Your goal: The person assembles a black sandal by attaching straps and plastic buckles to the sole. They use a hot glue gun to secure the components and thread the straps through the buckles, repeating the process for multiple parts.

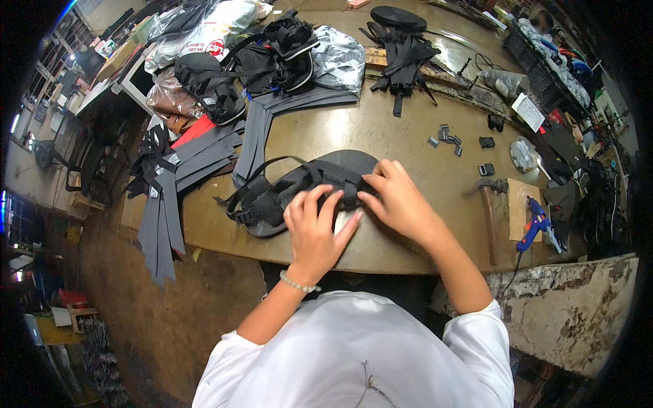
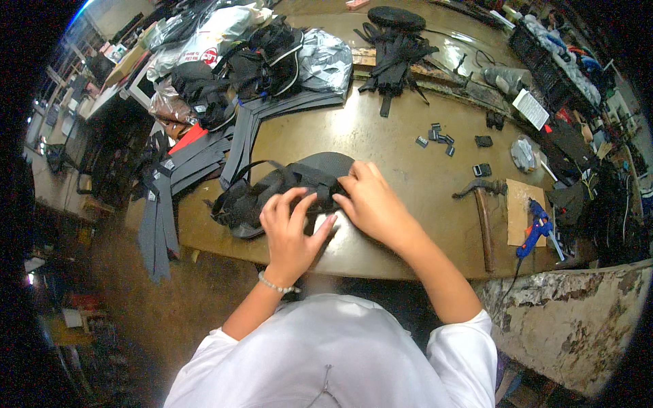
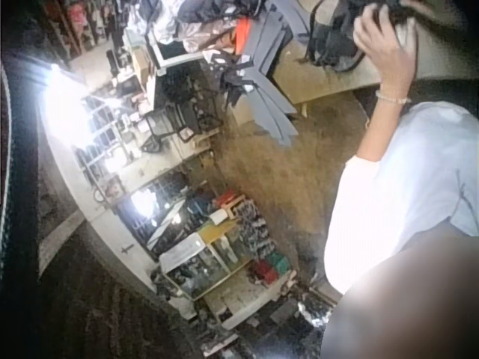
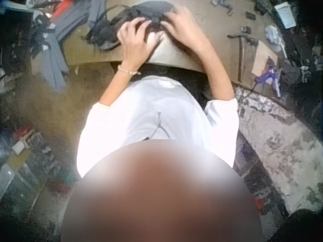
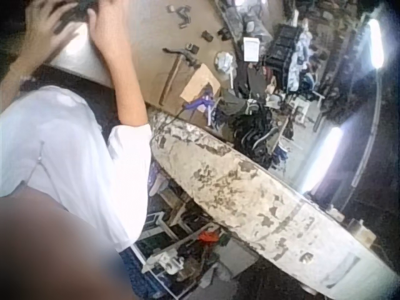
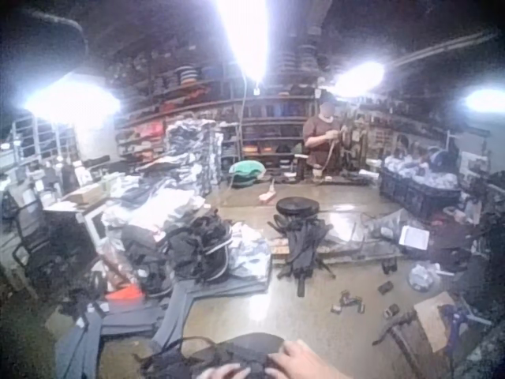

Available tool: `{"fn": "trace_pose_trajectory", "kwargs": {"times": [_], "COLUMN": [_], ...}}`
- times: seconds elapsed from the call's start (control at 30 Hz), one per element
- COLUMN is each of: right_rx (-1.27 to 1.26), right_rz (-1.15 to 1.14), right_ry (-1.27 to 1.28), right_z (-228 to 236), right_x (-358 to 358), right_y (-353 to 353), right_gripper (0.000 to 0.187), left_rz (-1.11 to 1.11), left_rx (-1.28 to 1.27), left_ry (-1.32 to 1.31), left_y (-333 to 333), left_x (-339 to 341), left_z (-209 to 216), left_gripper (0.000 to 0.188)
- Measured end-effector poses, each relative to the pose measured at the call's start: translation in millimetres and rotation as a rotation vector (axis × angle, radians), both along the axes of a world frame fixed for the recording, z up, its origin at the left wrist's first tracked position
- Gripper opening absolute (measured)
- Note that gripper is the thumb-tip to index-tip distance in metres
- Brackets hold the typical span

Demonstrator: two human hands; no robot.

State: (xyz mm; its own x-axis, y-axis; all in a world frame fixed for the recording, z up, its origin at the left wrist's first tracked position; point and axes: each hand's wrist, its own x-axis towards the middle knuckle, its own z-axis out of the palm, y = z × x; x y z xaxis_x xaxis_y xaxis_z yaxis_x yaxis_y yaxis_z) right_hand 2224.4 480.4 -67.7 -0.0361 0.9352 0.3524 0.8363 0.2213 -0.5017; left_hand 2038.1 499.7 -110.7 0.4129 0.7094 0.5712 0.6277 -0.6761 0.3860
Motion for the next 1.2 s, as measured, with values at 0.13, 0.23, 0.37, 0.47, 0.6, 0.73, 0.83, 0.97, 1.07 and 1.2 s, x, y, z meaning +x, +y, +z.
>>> {"fn": "trace_pose_trajectory", "kwargs": {"times": [0.13,0.23,0.37,0.47,0.6,0.73,0.83,0.97,1.07,1.2], "right_rx": [-0.076,-0.066,-0.109,-0.107,-0.177,-0.277,-0.334,-0.187,-0.295,-0.373], "right_rz": [0.162,0.263,0.159,0.020,-0.008,0.045,0.045,-0.017,0.025,0.020], "right_ry": [0.082,0.204,0.320,0.443,0.773,1.190,1.157,0.604,1.005,1.102], "right_z": [-14.8,-18.5,-24.4,-34.7,-44.2,-42.7,-36.9,-29.3,-25.1,-22.2], "right_x": [-1.0,7.0,6.6,-3.2,-6.7,-4.8,-6.7,-12.5,-12.3,-10.5], "right_y": [2.5,5.7,6.9,5.4,6.2,6.3,5.1,5.6,5.9,4.7], "right_gripper": [0.017,0.018,0.018,0.018,0.020,0.022,0.023,0.023,0.024,0.024], "left_rz": [0.022,-0.011,-0.002,-0.003,0.001,-0.042,-0.057,-0.044,-0.060,-0.061], "left_rx": [-0.122,-0.204,-0.226,-0.250,-0.263,-0.296,-0.330,-0.374,-0.360,-0.343], "left_ry": [-0.008,-0.050,-0.050,-0.087,-0.063,-0.020,-0.017,-0.018,-0.033,-0.023], "left_y": [15.4,19.0,19.3,20.6,23.6,24.1,25.1,26.9,26.9,25.4], "left_x": [3.3,-0.3,-1.2,-0.3,-1.1,-2.2,-2.1,-2.0,-2.3,-2.8], "left_z": [1.0,1.3,4.0,5.2,5.4,6.0,8.3,10.2,8.0,3.3], "left_gripper": [0.028,0.022,0.020,0.022,0.023,0.024,0.023,0.024,0.023,0.022]}}
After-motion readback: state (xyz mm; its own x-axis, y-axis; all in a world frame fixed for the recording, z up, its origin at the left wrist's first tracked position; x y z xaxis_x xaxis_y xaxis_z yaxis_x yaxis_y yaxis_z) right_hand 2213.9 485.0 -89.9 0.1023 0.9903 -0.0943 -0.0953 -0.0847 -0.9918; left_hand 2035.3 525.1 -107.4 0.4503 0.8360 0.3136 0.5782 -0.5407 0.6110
